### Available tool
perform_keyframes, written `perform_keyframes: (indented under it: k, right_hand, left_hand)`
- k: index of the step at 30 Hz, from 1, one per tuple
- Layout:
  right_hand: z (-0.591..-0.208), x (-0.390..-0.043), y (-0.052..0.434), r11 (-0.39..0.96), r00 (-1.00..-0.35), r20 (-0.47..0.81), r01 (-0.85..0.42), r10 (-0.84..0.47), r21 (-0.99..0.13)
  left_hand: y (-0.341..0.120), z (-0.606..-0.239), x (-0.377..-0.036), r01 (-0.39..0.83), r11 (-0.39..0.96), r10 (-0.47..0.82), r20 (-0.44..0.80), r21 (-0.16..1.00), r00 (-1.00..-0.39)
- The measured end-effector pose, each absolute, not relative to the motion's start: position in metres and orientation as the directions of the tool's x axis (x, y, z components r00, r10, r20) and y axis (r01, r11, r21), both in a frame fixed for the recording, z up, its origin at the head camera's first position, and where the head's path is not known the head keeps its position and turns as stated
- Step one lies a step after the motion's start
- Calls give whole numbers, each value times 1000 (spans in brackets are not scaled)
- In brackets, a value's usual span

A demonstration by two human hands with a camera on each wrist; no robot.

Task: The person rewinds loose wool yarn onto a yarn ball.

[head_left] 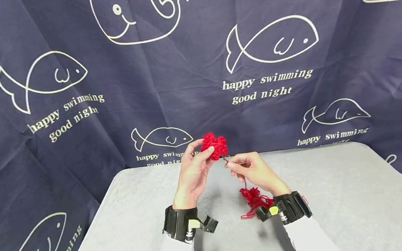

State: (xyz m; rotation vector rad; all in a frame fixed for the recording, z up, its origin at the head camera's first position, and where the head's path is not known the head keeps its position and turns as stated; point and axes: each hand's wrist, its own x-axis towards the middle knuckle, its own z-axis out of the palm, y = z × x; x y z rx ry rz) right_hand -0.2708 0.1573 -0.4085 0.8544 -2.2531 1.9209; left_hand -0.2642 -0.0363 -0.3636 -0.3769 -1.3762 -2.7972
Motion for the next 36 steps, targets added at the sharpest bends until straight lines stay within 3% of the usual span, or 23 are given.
perform_keyframes:
  k: [10,21,25,29,36]
  right_hand:
    - [-392,-257,165,317,-788,431,-585,-438,-747]
    - [-376,-243,175,414,-788,407,-597,-462,-687]
    - [-370,-236,179,367,-778,446,-611,-442,-701]
    - [-366,-233,185,274,-766,488,-619,-420,-736]
    - [-367,-237,198,155,-745,548,-636,-380,-756]
  left_hand:
    - [-31,-371,-266,363,-401,-170,322,841,-932]
    - [-32,-378,-271,426,-244,-155,399,871,-904]
    - [-35,-383,-275,490,-81,-73,485,868,-871]
    - [-38,-388,-278,543,50,98,537,838,-838]
    - [-44,-384,-273,560,171,454,440,810,-775]
